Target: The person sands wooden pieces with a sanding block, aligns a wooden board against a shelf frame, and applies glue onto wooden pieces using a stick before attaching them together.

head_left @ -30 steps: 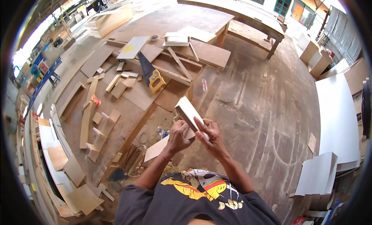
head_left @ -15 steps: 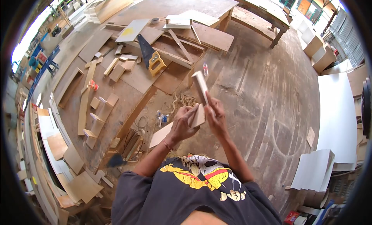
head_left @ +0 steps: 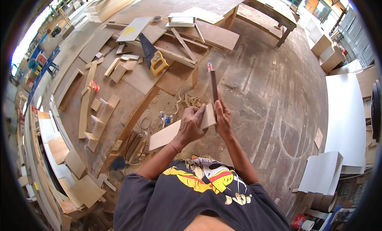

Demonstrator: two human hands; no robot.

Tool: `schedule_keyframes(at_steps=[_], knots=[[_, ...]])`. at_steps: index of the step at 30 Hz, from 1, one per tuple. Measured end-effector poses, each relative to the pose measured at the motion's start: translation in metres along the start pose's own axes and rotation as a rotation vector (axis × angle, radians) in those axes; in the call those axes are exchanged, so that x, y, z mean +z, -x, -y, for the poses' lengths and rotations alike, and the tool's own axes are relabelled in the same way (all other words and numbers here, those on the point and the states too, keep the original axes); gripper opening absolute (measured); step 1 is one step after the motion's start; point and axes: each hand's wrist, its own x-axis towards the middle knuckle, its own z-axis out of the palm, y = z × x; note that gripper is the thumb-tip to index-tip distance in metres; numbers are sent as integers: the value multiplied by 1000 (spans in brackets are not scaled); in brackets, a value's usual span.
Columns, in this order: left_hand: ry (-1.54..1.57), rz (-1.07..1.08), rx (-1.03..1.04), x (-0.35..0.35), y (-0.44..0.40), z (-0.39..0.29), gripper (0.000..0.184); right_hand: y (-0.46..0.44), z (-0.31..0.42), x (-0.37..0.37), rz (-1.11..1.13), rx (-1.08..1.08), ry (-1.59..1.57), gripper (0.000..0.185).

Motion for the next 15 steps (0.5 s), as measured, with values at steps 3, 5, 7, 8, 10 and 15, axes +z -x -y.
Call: schedule_keyframes(at_steps=[3,5,7,8,10,15], knots=[[-89,-50,-10,-3,-5,16,69,21,3,-14,116,-172,567,45],[-249,38,13,-10,-2,15,68,27,7,-16,126,-178,701,44],[-224,97,-18,-11,-1,13,67,25,17,-14,109,-104,1109,43],[-257,139,6,-10,0,11,66,20,26,-7,74,-64,1147,43],[-285,184,29,-8,1,8,66,5,24,-3,47,-25,1192,43],[-377,156,-43,-10,-9,17,51,35,31,5,109,-13,1411,41]])
